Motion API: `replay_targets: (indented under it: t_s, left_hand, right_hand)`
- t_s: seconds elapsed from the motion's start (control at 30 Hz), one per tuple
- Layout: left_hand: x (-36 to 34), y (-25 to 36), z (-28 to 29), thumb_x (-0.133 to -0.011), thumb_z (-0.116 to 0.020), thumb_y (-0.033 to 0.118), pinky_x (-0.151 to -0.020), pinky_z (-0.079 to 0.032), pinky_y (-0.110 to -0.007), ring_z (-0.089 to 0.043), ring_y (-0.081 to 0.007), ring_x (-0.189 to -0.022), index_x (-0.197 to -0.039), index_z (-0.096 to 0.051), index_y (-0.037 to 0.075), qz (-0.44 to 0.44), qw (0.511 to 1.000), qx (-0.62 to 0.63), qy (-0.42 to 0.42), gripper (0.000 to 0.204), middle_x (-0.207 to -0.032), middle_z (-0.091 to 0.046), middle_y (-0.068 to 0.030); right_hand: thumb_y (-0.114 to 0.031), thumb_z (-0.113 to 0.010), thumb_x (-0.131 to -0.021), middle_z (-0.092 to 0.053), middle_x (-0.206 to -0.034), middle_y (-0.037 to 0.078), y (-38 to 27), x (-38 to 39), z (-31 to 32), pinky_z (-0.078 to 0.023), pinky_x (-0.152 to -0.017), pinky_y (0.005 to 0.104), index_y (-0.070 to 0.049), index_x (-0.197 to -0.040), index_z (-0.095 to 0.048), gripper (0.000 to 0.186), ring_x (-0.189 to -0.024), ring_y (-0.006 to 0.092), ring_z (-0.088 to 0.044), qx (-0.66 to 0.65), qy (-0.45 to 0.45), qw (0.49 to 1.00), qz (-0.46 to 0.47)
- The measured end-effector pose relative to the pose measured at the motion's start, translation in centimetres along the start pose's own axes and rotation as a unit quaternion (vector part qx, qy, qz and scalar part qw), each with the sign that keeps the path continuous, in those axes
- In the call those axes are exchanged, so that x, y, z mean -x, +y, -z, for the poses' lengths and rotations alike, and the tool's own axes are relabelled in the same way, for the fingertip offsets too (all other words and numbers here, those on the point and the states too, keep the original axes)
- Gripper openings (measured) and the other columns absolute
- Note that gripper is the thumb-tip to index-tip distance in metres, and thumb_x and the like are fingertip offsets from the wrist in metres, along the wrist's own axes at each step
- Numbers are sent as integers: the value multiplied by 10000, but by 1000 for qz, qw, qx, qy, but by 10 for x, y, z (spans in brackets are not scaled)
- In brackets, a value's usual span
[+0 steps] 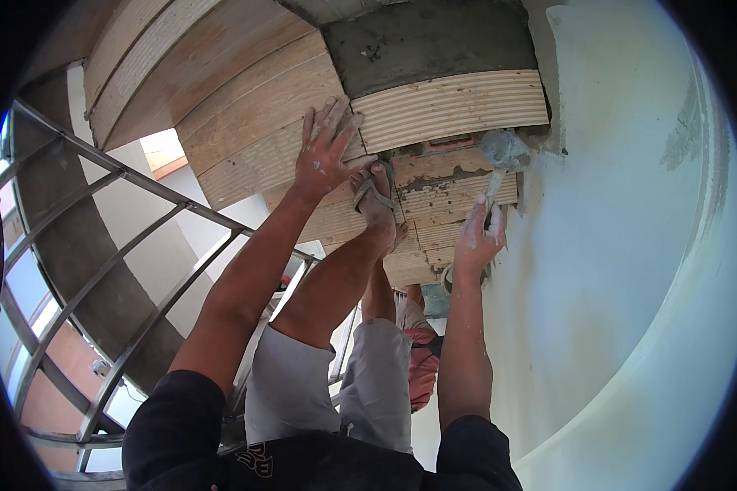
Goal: Tiling the underside and risers of a concrete staircase.
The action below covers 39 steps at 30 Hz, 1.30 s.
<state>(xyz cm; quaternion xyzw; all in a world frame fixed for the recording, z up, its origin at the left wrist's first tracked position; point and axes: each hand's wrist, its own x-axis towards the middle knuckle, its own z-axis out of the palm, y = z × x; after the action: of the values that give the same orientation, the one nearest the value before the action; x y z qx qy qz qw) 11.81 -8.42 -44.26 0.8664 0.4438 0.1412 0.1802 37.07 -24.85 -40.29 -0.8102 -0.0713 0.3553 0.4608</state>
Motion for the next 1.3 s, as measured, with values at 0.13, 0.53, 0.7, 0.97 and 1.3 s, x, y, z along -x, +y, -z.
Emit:
replay_targets:
  t_s: [0.13,0.53,0.7,0.97,1.3]
  left_hand:
    - [-2,3,2,-686,-888,456,-1233,-237,-622,-358,-341,-1516,-1425,-609,141,-5,1000,-11,7,851,-1599,-426,-158]
    - [56,37,107,-750,-887,309,-1205,-319,-551,-344,-481,-1471,-1512,-426,48,146,989,-24,-8,928,-1609,-323,-298]
    - [95,77,202,-777,-882,333,-1139,-408,-536,-396,-489,-1434,-1449,-468,-1,276,960,5,43,858,-1601,-322,-311]
    - [113,123,321,-842,-849,257,-1166,-405,-484,-383,-443,-1467,-1512,-439,55,305,931,38,195,812,-1619,-313,-273]
    - [88,201,479,-911,-799,278,-1052,-512,-374,-628,-280,-1255,-1456,-520,-19,293,868,283,284,681,-1489,-510,-214]
  right_hand:
    - [-345,-659,-1037,-537,-739,5,8,3,3,-387,-535,248,19,-1026,-668,364,-638,78,-461,-16,2,1000,4]
    - [-467,-670,-964,-646,-827,267,7,71,97,-475,-708,541,16,-978,-672,483,-764,481,-597,323,-52,939,109]
    - [-436,-686,-936,-667,-895,311,-20,138,152,-485,-734,567,35,-962,-671,472,-863,531,-628,379,-140,900,161]
    - [-477,-675,-947,-642,-866,270,-84,223,222,-473,-754,539,53,-890,-633,535,-842,477,-619,383,-196,902,45]
    - [-381,-700,-935,-622,-693,206,-79,183,223,-465,-644,506,38,-785,-626,451,-666,394,-630,393,-170,892,149]
